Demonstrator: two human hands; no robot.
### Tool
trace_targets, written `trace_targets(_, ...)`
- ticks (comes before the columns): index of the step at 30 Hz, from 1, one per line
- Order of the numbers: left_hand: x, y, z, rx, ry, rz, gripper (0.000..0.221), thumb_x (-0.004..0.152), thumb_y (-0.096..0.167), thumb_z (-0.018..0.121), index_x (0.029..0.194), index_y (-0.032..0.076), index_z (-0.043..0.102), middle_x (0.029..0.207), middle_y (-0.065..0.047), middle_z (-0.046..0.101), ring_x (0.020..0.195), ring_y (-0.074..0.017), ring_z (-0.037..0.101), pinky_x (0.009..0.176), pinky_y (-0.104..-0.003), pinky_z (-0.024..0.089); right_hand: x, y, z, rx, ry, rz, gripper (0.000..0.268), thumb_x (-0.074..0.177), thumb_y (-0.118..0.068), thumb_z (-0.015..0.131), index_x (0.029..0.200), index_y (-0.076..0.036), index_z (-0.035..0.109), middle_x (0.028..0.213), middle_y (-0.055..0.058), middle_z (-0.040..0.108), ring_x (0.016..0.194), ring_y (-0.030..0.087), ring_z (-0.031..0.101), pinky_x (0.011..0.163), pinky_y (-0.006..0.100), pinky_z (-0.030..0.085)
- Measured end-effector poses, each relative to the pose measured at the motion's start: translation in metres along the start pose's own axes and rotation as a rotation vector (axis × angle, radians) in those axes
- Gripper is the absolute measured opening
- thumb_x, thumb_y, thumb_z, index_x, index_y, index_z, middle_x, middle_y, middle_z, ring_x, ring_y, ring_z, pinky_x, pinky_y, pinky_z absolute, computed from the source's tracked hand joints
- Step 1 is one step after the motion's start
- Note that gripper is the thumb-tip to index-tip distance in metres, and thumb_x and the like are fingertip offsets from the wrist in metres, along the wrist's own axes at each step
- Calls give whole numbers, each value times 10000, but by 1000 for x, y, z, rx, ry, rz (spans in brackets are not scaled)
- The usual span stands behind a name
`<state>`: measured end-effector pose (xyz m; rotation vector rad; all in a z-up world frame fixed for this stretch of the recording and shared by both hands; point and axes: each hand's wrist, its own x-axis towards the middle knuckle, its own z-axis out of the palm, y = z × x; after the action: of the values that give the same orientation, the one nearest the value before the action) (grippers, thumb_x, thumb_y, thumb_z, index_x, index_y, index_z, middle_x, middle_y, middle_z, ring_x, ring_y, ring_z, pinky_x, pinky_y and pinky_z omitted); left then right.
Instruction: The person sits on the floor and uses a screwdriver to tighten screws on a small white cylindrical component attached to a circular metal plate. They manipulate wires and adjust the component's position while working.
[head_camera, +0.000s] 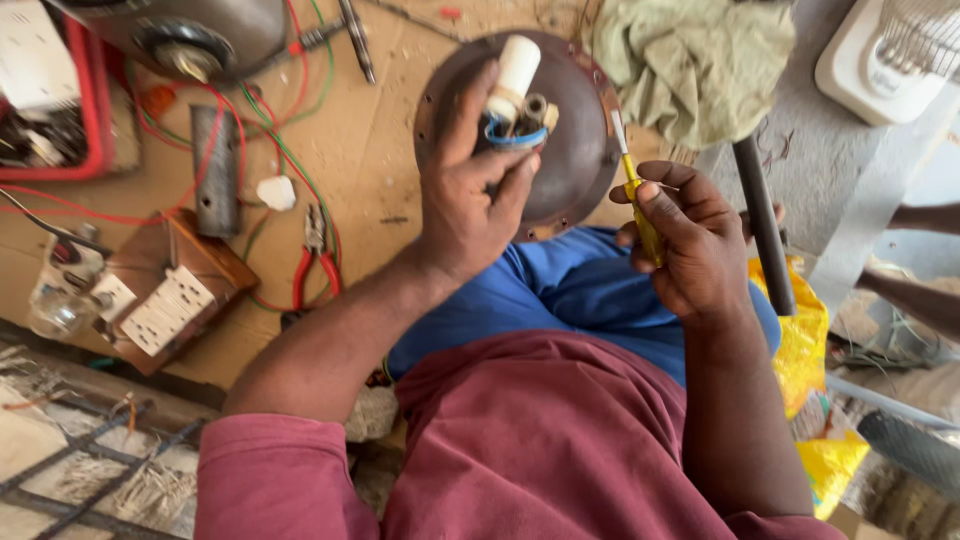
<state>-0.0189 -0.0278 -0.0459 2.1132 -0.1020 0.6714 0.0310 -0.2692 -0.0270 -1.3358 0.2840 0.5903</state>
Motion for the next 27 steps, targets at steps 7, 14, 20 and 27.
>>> trace_targets(7,-5,-5,5,-171,32,-38,134,986,-5,742,1110,-31,784,1600,-189,438,1399,-295,564,1165,-340,508,-1,20,-2,52,-20,-69,208,986,-33,713,1187,13,686,966,67,707,689,93,595,531,181,396)
trace_targets(14,-8,-8,8,-204,46,-89,109,1029,-5,725,1121,-26,779,1585,-203,473,1450,-286,521,1211,-336,484,1,24,3,8,-41,-96,213,987,-32,728,1188,28,694,916,51,695,685,82,581,532,184,392)
trace_targets(20,-7,-9,6,-179,43,-65,101,1034,-7,729,1117,-28,782,1588,-194,472,1469,-285,488,1239,-350,449,4,20,12,32,-48,-79,209,992,-50,715,1186,23,695,963,73,732,673,79,583,524,179,384)
trace_targets(27,-9,-9,7,-220,37,-89,140,1044,-12,717,1168,-24,780,1603,-199,455,1470,-271,495,1224,-326,476,3,7,13,-18,-53,27,241,1032,-143,637,1191,32,687,929,124,735,549,101,557,431,188,336)
